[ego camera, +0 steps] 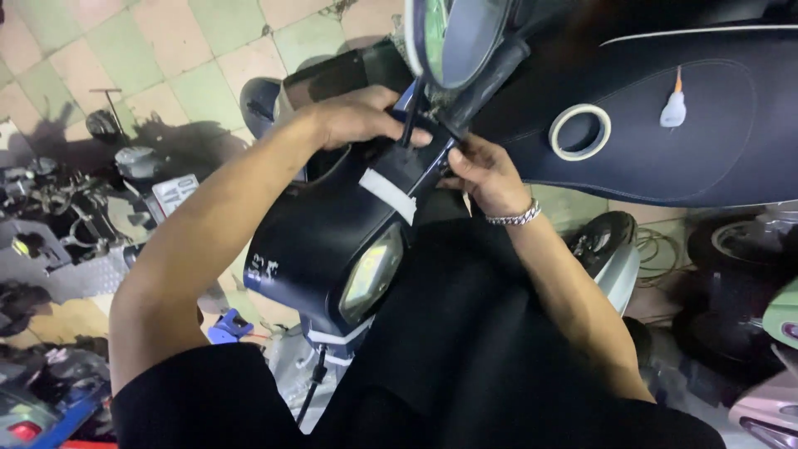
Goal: Securing a motorcycle fairing panel using white tape and liquid adhesive to repair cracks or loose fittings.
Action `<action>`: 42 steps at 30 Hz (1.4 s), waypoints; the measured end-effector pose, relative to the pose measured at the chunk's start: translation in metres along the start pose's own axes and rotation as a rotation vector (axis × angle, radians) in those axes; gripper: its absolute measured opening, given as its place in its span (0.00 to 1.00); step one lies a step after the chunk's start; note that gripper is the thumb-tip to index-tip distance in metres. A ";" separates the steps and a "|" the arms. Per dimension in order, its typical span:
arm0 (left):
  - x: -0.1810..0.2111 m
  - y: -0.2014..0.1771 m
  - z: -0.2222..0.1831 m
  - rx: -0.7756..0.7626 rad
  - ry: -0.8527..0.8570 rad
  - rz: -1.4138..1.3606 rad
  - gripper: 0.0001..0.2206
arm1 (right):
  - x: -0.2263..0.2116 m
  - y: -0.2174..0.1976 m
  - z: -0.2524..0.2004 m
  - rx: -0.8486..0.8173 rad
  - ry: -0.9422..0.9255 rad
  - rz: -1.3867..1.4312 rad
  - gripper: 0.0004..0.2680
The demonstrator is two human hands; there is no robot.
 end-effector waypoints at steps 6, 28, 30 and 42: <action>0.002 0.000 0.013 0.203 0.048 0.074 0.33 | -0.008 0.001 0.009 0.148 -0.034 -0.116 0.14; 0.009 -0.004 0.017 0.225 0.155 0.045 0.28 | -0.008 -0.010 0.016 0.101 -0.089 -0.294 0.14; 0.009 -0.004 0.016 0.223 0.165 0.032 0.26 | -0.001 -0.013 0.015 0.110 -0.085 -0.272 0.12; 0.014 0.002 0.002 0.191 0.186 -0.005 0.26 | -0.033 0.004 0.012 0.145 -0.135 -0.325 0.14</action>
Point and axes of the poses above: each hand's wrist, its own z-axis towards the middle knuckle, its own y-axis out of the palm, x = y × z, the point moved 9 cm from there along z, towards the middle knuckle, and after that the axes turned 14 degrees about -y, right-handed, at the moved point
